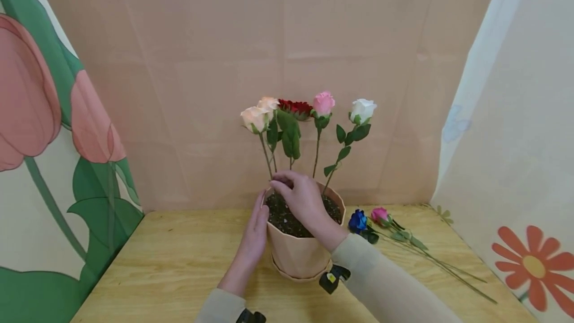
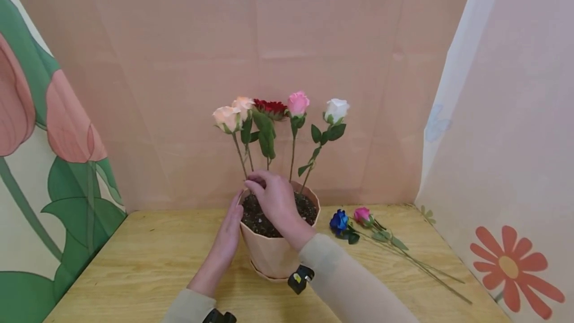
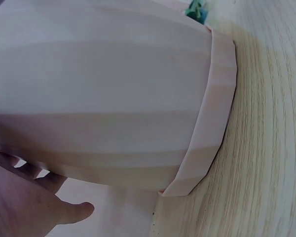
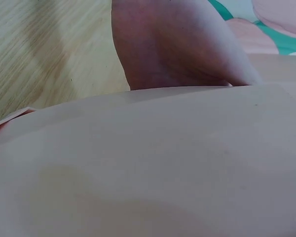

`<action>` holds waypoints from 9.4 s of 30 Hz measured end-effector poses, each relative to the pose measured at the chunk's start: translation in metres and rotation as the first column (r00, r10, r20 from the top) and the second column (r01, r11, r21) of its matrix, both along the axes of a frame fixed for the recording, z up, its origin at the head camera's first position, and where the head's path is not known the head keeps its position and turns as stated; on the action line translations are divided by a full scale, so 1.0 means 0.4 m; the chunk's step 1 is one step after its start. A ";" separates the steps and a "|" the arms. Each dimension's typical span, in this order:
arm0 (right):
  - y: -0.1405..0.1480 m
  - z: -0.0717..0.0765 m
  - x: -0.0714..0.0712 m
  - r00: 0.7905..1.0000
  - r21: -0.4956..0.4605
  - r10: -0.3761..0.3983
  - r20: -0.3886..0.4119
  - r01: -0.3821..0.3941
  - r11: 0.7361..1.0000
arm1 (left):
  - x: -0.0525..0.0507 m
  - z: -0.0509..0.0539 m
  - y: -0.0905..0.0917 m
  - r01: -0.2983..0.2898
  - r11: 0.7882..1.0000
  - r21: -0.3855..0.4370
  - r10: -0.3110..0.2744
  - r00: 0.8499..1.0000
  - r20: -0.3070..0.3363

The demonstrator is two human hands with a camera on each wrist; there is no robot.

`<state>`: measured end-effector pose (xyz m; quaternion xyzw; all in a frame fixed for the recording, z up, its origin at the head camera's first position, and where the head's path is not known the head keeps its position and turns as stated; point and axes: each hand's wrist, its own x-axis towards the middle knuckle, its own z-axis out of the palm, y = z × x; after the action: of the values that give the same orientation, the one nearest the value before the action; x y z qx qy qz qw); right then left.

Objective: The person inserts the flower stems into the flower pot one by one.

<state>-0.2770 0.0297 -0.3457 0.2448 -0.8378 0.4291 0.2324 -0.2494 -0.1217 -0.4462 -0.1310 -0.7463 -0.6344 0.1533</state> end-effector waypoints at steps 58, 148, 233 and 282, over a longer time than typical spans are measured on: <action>0.566 -0.046 0.152 0.970 0.149 -0.198 0.144 0.177 0.973 | 0.011 -0.002 -0.002 -0.008 0.999 -0.032 0.009 0.999 0.045; 0.987 -0.416 0.025 0.841 0.428 -0.414 0.348 0.250 0.868 | 0.009 -0.002 -0.004 -0.005 1.000 -0.023 0.006 0.999 0.043; 0.650 -0.040 0.182 0.909 -0.063 -0.334 0.249 0.360 0.931 | 0.009 -0.002 -0.002 0.013 1.000 0.007 -0.013 0.997 0.070; 0.156 0.061 0.100 0.998 -0.345 -0.034 0.055 0.051 0.937 | 0.002 -0.008 -0.005 0.021 1.000 0.003 -0.021 0.999 0.042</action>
<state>-0.2369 0.0922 -0.3213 0.1714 -0.7597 0.5705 0.2608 -0.2486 -0.1237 -0.4493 -0.1253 -0.7471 -0.6395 0.1310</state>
